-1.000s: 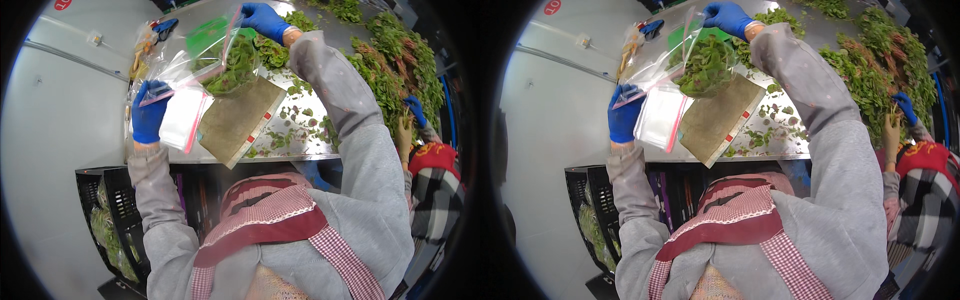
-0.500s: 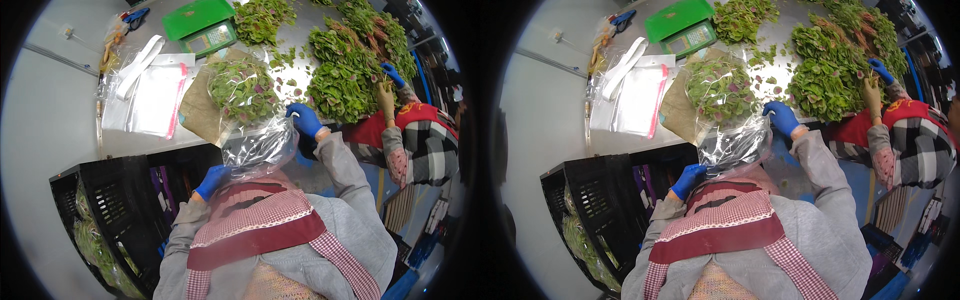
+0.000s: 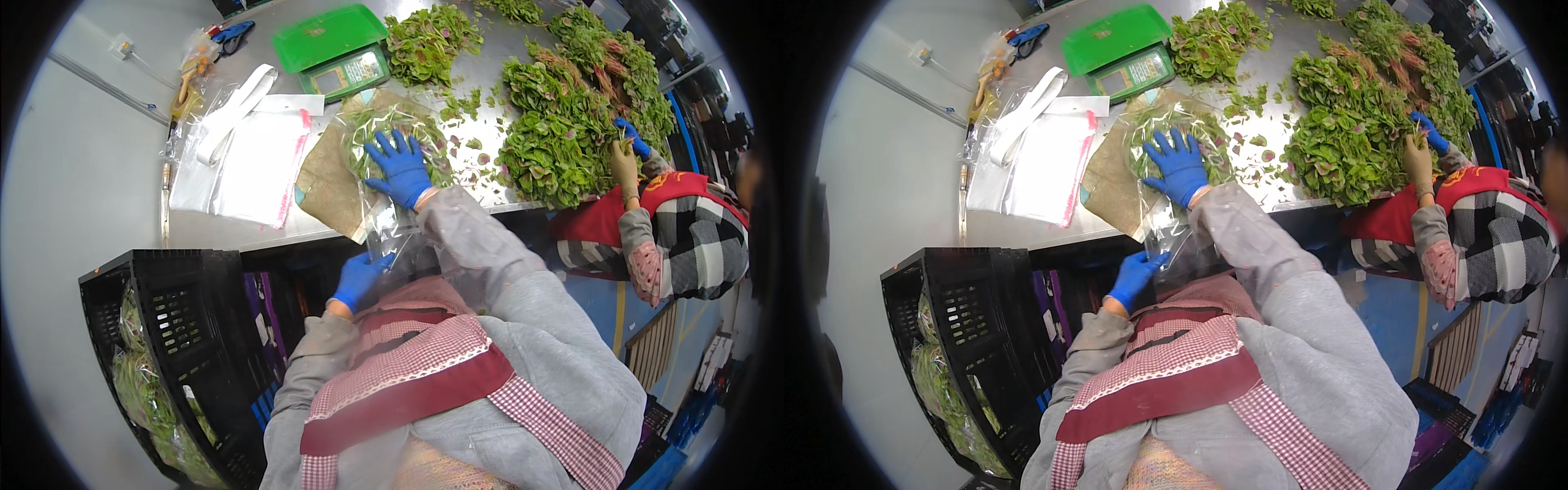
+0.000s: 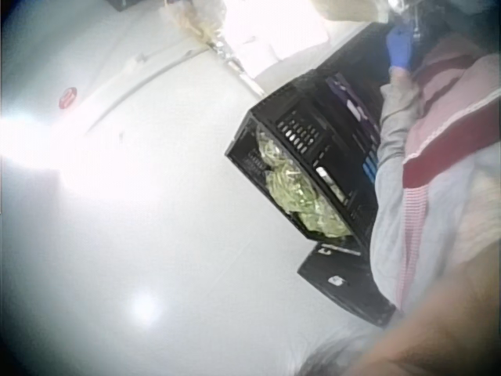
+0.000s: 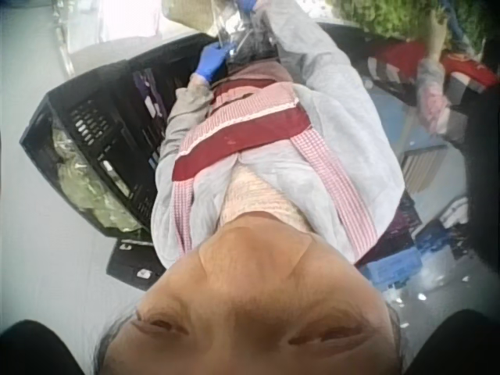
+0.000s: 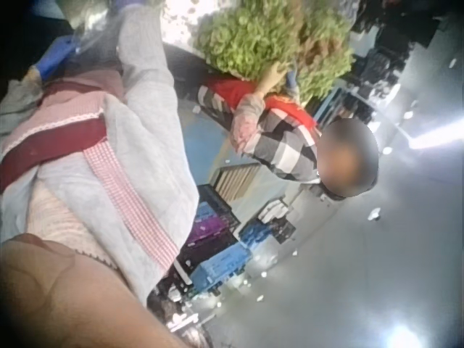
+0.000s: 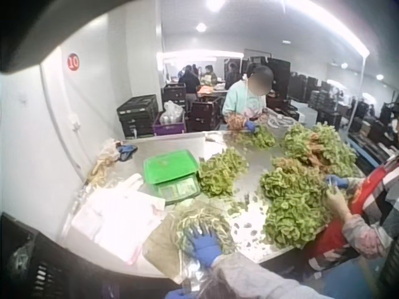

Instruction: The person sorts leafy vegetables on a stainless steel table, removes unwanted leaves, weighs portions on a green digital scale, and places them into clear plastic bags. The person then puts the sealed bags into black crates.

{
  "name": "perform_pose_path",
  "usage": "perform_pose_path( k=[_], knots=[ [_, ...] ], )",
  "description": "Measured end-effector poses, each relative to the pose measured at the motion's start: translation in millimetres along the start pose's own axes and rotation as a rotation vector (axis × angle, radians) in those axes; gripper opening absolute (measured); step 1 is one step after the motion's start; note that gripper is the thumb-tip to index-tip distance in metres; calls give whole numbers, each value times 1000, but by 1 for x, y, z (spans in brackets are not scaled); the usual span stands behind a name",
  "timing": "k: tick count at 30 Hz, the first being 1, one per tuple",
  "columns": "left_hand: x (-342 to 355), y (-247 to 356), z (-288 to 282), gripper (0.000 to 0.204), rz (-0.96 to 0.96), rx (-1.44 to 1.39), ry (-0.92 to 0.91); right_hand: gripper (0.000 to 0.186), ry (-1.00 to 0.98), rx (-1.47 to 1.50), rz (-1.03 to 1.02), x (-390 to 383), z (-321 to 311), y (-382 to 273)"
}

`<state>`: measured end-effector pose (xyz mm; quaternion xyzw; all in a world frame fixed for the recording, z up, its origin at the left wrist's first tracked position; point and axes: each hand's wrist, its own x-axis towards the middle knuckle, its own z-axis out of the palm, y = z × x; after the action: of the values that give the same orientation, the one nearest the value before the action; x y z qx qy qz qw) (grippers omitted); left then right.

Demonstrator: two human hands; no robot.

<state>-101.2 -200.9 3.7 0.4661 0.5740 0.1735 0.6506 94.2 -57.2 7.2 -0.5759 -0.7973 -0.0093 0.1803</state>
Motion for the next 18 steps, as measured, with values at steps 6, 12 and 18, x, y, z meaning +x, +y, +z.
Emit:
perform_pose_path(
  k=[6,12,18],
  knots=[
    [25,-85,-2,21,290,109,-35,75,-13,53,-50,2,27,3],
    [2,-48,-4,21,-132,-343,-170,62,121,173,-9,-7,-32,-21],
    [-13,-45,-5,22,-160,-288,-275,22,-277,1071,456,-110,-79,-50]
  ],
)
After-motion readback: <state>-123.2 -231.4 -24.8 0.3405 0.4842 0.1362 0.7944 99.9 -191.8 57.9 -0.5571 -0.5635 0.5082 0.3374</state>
